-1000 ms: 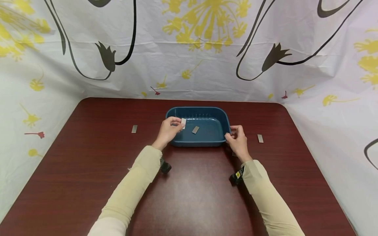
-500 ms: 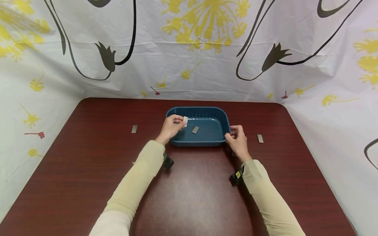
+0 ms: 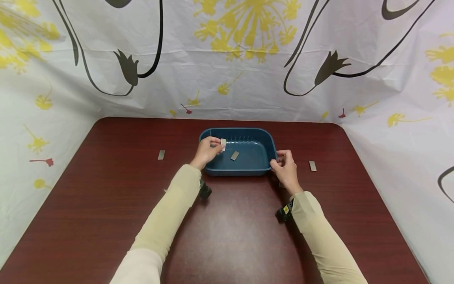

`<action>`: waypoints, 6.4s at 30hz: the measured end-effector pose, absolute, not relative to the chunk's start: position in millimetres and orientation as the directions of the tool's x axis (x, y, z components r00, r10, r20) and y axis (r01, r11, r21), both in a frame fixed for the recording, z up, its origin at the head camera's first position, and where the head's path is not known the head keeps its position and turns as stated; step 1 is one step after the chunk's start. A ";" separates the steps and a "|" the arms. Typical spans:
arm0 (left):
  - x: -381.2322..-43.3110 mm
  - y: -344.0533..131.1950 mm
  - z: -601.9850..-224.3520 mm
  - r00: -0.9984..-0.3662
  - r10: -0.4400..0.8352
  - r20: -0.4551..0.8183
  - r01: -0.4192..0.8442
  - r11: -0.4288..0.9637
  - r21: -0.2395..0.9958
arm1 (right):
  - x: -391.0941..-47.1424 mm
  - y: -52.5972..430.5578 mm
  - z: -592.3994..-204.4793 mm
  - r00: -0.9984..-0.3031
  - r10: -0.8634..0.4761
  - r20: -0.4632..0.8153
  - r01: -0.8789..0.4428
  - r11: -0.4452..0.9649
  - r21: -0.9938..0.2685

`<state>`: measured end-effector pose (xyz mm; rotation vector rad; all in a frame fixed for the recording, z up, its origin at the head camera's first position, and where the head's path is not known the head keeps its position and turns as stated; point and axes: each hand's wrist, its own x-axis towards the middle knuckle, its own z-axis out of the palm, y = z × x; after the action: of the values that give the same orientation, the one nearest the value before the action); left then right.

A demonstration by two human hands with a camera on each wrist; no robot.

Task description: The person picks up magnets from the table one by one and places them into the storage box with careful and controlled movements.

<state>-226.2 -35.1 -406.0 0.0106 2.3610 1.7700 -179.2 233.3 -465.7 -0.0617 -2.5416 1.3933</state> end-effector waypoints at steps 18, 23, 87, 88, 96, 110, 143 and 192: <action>-237.2 -29.3 -404.9 -0.968 0.110 -0.224 -0.182 0.298 0.937 | -177.7 233.1 -465.2 -0.973 0.127 0.195 -0.104 0.512 -0.853; -241.0 -26.2 -408.2 -0.958 0.119 -0.260 -0.214 0.301 0.929 | -169.7 228.7 -450.5 -0.978 0.131 0.162 -0.076 0.498 -0.864; -233.0 -26.9 -403.4 -0.968 0.169 -0.183 -0.122 0.321 0.939 | -181.1 236.3 -473.7 -0.965 0.145 0.218 -0.110 0.532 -0.840; -232.4 -27.0 -402.5 -0.969 0.172 -0.179 -0.118 0.319 0.941 | -182.0 236.7 -475.1 -0.964 0.145 0.224 -0.114 0.533 -0.838; -224.8 -30.0 -395.6 -0.973 0.193 -0.128 -0.068 0.290 0.955 | -173.1 229.7 -454.0 -0.973 0.135 0.189 -0.101 0.489 -0.867; -212.0 -41.0 -385.6 -0.972 0.224 -0.070 -0.014 0.244 0.970 | -177.4 232.1 -466.1 -0.967 0.151 0.207 -0.098 0.530 -0.842; -192.7 -77.4 -391.7 -0.987 0.158 0.002 0.035 0.204 0.978 | -188.9 240.0 -489.1 -0.957 0.174 0.234 -0.108 0.536 -0.837; -196.1 -151.2 -406.7 -0.991 -0.104 -0.089 -0.108 0.197 0.974 | -184.2 236.4 -480.0 -0.959 0.165 0.229 -0.110 0.527 -0.843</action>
<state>-196.1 -151.2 -406.7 -0.2150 2.4278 1.9763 -184.2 236.4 -480.0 -0.0454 -2.4888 1.4038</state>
